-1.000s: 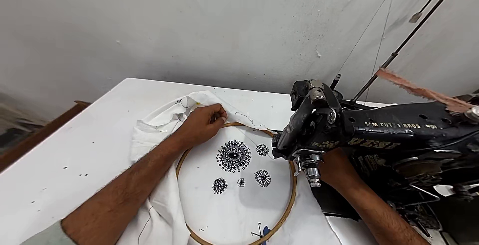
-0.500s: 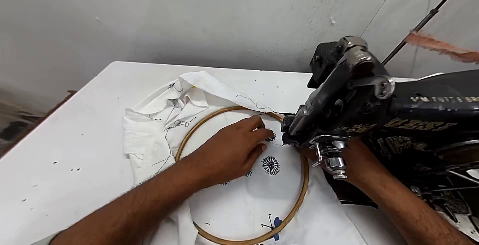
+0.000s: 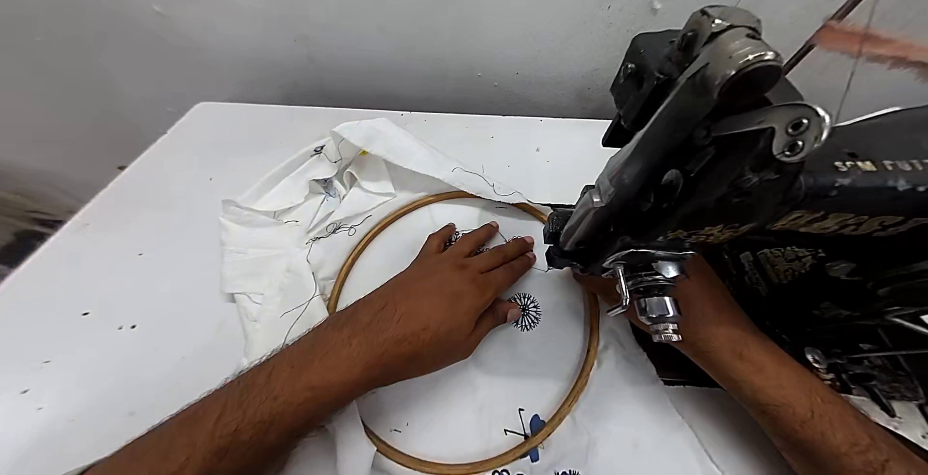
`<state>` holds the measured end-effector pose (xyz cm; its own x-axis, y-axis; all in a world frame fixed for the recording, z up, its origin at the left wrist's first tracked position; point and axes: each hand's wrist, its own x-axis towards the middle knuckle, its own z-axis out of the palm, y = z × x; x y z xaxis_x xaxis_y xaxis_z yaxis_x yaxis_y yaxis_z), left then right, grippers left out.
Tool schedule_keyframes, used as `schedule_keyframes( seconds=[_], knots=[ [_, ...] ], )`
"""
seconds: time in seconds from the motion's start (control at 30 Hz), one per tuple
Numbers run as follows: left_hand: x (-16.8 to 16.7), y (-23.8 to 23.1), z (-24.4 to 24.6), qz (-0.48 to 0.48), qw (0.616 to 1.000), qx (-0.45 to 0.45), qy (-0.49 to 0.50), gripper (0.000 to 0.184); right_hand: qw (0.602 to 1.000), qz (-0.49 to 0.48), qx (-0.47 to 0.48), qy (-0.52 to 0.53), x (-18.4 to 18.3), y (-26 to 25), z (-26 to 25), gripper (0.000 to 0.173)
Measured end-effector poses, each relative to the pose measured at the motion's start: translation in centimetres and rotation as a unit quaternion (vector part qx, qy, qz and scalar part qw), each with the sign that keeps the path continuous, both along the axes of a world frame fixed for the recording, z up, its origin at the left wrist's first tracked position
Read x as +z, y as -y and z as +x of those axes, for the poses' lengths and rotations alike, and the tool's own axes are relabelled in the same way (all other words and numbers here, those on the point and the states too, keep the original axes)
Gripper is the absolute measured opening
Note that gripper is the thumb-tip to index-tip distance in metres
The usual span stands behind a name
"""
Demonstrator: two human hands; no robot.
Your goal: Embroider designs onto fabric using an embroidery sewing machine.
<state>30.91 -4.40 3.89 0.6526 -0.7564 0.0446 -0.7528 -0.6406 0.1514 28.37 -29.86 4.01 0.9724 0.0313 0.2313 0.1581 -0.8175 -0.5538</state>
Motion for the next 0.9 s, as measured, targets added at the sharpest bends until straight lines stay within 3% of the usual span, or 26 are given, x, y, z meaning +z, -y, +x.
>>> schedule_keyframes(
  seconds=[0.9],
  knots=[
    [0.06,0.03,-0.67,0.016,0.999,0.029,-0.021,0.056,0.999,0.018,0.022,0.028,-0.62,0.15,-0.14,0.017]
  ],
)
